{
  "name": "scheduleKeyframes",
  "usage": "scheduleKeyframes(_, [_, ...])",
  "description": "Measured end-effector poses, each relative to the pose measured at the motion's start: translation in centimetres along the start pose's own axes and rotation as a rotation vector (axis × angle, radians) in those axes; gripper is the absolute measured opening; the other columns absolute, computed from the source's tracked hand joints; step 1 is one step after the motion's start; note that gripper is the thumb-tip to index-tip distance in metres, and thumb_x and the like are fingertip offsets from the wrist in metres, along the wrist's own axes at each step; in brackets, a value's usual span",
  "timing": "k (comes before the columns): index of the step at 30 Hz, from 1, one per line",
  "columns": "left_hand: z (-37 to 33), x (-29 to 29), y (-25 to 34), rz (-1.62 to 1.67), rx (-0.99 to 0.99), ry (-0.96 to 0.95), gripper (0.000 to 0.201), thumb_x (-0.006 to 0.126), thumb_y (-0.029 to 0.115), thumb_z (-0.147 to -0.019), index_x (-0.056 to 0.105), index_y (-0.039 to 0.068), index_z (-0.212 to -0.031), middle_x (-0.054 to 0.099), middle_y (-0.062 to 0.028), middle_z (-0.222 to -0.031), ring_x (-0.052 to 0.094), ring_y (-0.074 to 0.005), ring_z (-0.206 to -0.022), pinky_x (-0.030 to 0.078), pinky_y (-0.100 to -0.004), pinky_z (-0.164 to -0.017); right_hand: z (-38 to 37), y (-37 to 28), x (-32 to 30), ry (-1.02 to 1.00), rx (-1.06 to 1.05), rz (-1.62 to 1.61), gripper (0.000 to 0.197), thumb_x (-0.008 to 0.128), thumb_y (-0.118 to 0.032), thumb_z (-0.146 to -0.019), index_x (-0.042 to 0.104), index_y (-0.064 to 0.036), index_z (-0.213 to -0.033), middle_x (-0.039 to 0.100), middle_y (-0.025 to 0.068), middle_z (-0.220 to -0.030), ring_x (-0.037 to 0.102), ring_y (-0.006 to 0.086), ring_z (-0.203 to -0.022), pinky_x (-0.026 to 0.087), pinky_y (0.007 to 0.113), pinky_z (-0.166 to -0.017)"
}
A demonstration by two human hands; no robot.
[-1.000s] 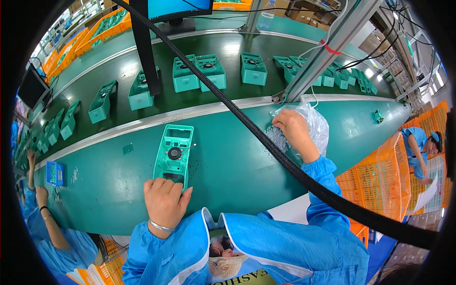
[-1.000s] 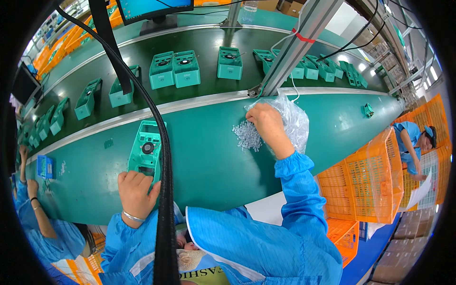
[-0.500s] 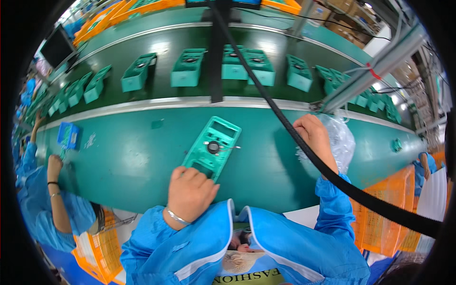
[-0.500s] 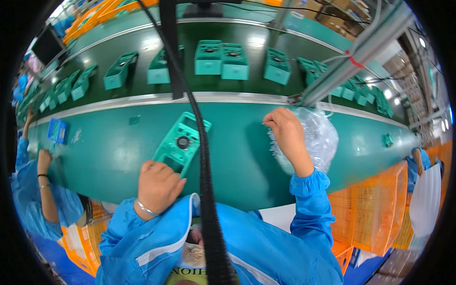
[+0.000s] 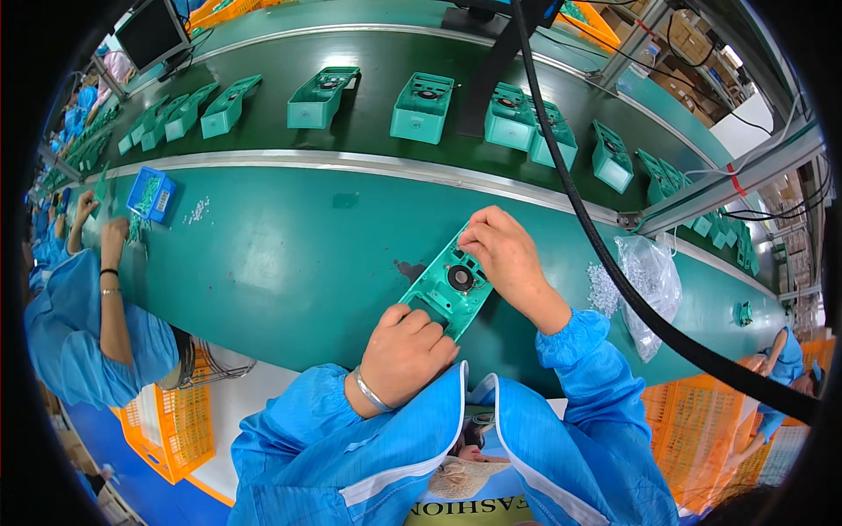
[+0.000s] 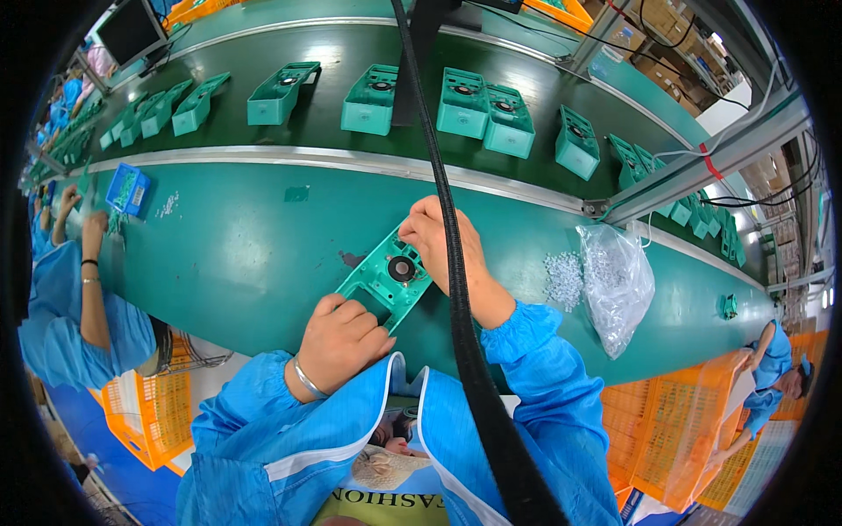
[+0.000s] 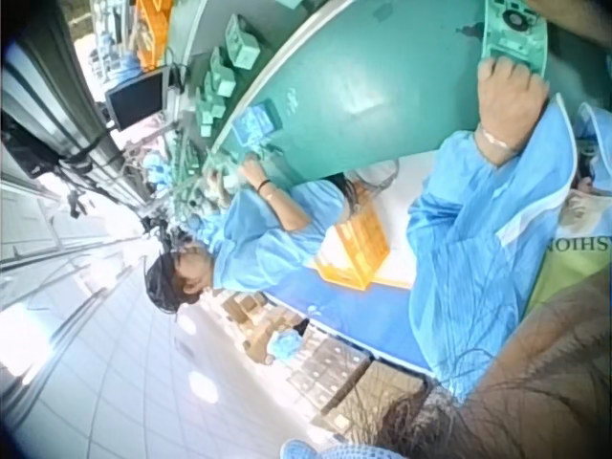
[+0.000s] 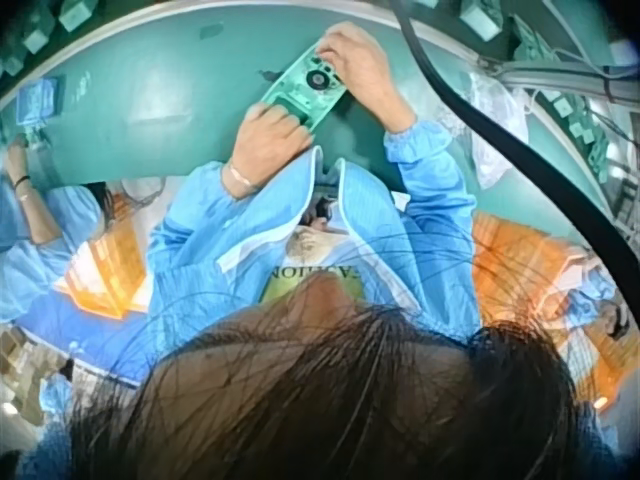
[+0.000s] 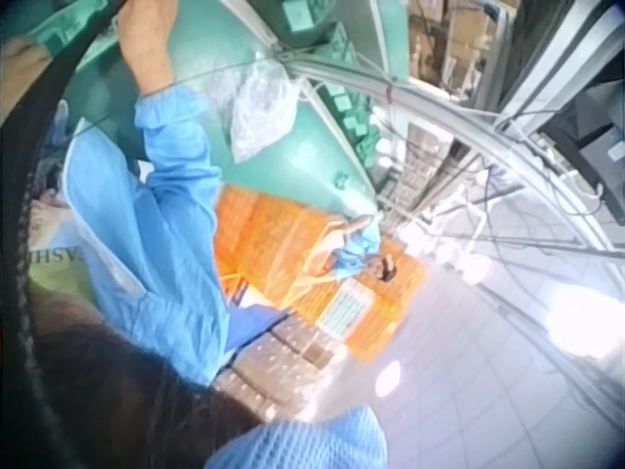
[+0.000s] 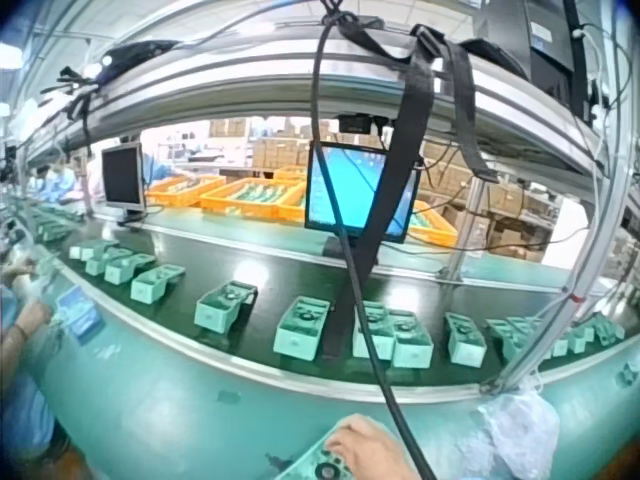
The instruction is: The person assembles electronic components into green plastic meter housings by hand on a factory assembly line.
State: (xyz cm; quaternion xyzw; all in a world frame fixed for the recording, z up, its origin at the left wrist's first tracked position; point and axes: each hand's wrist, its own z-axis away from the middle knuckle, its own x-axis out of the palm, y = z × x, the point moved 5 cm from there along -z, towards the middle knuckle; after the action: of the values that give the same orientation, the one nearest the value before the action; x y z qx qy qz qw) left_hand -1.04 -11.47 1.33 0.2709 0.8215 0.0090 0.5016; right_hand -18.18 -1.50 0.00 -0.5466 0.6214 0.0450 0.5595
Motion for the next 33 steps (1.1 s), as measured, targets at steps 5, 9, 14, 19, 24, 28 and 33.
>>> scheduleKeyframes(5, [0.2, 0.2, -0.2, 0.027, 0.014, 0.011, 0.022, 0.080, 0.020, -0.074, 0.059, 0.013, -0.075, 0.056, -0.0010, -0.076, 0.057, -0.0208, -0.079, 0.046, -0.0402, -0.080, -0.4, -0.6, 0.4, 0.006, -0.024, 0.023, 0.012, 0.079, -0.004, -0.078, 0.070, -0.0035, -0.086, 0.064, 0.0073, -0.098, 0.066, 0.0299, -0.093, 0.055, 0.042, -0.078])
scheduleKeyframes(9, [0.2, 0.1, -0.3, 0.024, 0.009, 0.016, 0.022, 0.079, 0.020, -0.074, 0.059, 0.013, -0.075, 0.055, -0.0012, -0.075, 0.057, -0.0210, -0.079, 0.045, -0.0401, -0.079, -0.4, -1.1, 0.5, 0.036, -0.103, 0.092, 0.013, 0.080, -0.005, -0.076, 0.070, -0.0055, -0.085, 0.063, 0.0055, -0.095, 0.064, 0.0269, -0.090, 0.055, 0.040, -0.077])
scheduleKeyframes(14, [0.3, 0.2, -0.2, 0.029, 0.022, 0.021, 0.021, 0.079, 0.019, -0.074, 0.059, 0.013, -0.076, 0.055, -0.0020, -0.077, 0.057, -0.0216, -0.080, 0.045, -0.0400, -0.081, -0.1, -2.1, 0.3, 0.053, -0.206, 0.221, 0.011, 0.074, -0.006, -0.075, 0.068, -0.0057, -0.084, 0.061, 0.0059, -0.096, 0.063, 0.0264, -0.090, 0.053, 0.040, -0.074])
scheduleKeyframes(19, [0.4, 0.2, -0.7, 0.081, 0.038, -0.014, 0.020, 0.077, 0.019, -0.075, 0.059, 0.012, -0.077, 0.056, -0.0029, -0.078, 0.058, -0.0231, -0.082, 0.046, -0.0417, -0.085, 0.4, -4.0, 0.6, 0.050, -0.311, 0.335, 0.014, 0.069, -0.009, -0.074, 0.069, -0.0053, -0.088, 0.066, 0.0073, -0.100, 0.063, 0.0272, -0.094, 0.048, 0.042, -0.084])
scheduleKeyframes(24, [0.3, -0.4, -0.9, 0.099, 0.040, -0.002, 0.019, 0.076, 0.019, -0.075, 0.058, 0.011, -0.076, 0.055, -0.0038, -0.077, 0.057, -0.0247, -0.081, 0.046, -0.0436, -0.084, 1.6, -4.2, 1.2, 0.005, -0.186, 0.324, 0.022, 0.072, -0.011, -0.076, 0.076, -0.0076, -0.097, 0.066, 0.0072, -0.113, 0.059, 0.0281, -0.109, 0.042, 0.045, -0.099])
scheduleKeyframes(28, [0.4, -0.3, -1.1, 0.047, 0.025, -0.043, 0.019, 0.077, 0.017, -0.074, 0.058, 0.011, -0.075, 0.054, -0.0046, -0.075, 0.056, -0.0255, -0.081, 0.046, -0.0446, -0.086, 1.9, -3.1, -0.2, 0.028, -0.167, 0.249, 0.025, 0.073, -0.012, -0.080, 0.078, -0.0126, -0.104, 0.065, 0.0096, -0.120, 0.058, 0.0301, -0.114, 0.039, 0.048, -0.102])
scheduleKeyframes(33, [0.3, -0.4, -1.0, 0.031, 0.000, -0.016, 0.024, 0.077, 0.014, -0.071, 0.054, 0.010, -0.069, 0.051, -0.0054, -0.071, 0.055, -0.0264, -0.074, 0.045, -0.0440, -0.081, 3.5, 3.3, -8.0, 0.292, -0.017, 0.281, 0.015, 0.077, -0.008, -0.076, 0.078, -0.0094, -0.092, 0.069, 0.0107, -0.092, 0.066, 0.0335, -0.086, 0.052, 0.045, -0.079])
